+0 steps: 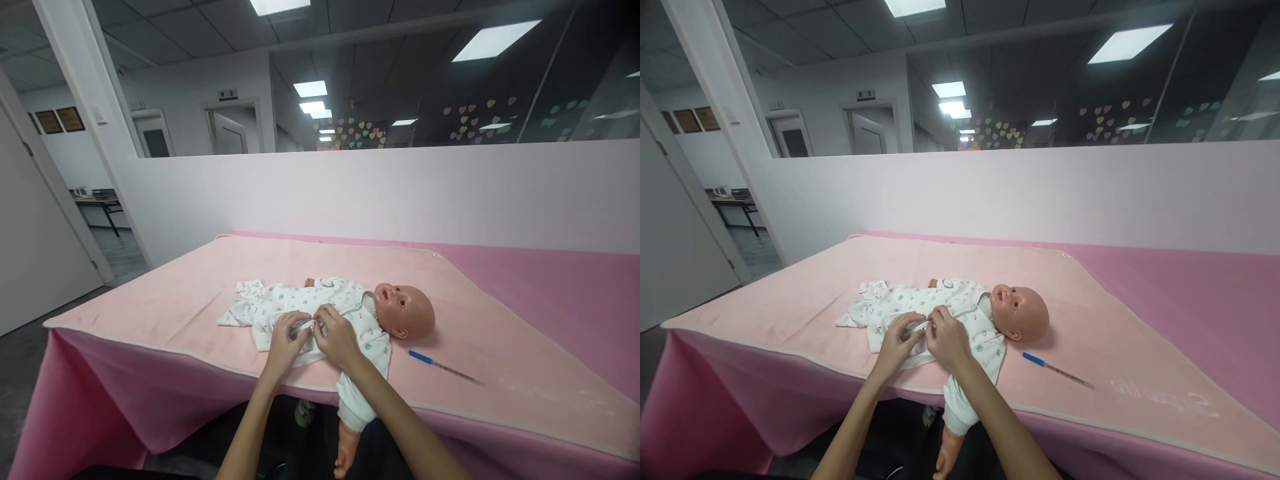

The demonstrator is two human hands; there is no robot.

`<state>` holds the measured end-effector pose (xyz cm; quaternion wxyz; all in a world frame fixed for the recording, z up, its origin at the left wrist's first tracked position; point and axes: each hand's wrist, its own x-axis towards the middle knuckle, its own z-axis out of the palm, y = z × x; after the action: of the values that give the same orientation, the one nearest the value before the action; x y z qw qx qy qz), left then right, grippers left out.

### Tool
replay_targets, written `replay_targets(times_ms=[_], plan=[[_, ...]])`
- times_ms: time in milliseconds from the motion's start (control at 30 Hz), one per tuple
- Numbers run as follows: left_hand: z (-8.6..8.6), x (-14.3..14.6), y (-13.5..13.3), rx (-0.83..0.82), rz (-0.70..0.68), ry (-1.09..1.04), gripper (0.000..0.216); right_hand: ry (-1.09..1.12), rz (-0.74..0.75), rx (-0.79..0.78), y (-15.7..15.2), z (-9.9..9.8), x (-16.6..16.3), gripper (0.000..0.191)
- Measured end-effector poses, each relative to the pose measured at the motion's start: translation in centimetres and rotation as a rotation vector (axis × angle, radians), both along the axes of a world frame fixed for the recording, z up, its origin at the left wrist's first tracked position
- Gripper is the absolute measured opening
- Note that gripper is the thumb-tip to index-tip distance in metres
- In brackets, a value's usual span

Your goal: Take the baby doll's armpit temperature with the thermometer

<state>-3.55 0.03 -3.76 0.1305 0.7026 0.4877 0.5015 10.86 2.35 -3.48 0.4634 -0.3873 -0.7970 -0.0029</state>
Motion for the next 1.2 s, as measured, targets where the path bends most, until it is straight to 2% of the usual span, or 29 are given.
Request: replay_targets(times_ms=[200, 500, 1200], plan=[[0.17, 0.31, 0.04, 0.027, 0.020, 0.092, 0.015, 0.099, 0.059, -0.027, 0.31, -0.17, 0.09, 0.013], [-0.06, 0.87, -0.44, 0.080, 0.097, 0.266, 0.018, 0.151, 0.082, -0.034, 0.73, -0.56, 0.13, 0.016], [0.15, 0.42, -0.02, -0.022, 0.016, 0.120, 0.013, 0.146, 0.084, -0.061, 0.38, -0.23, 0.33, 0.015]])
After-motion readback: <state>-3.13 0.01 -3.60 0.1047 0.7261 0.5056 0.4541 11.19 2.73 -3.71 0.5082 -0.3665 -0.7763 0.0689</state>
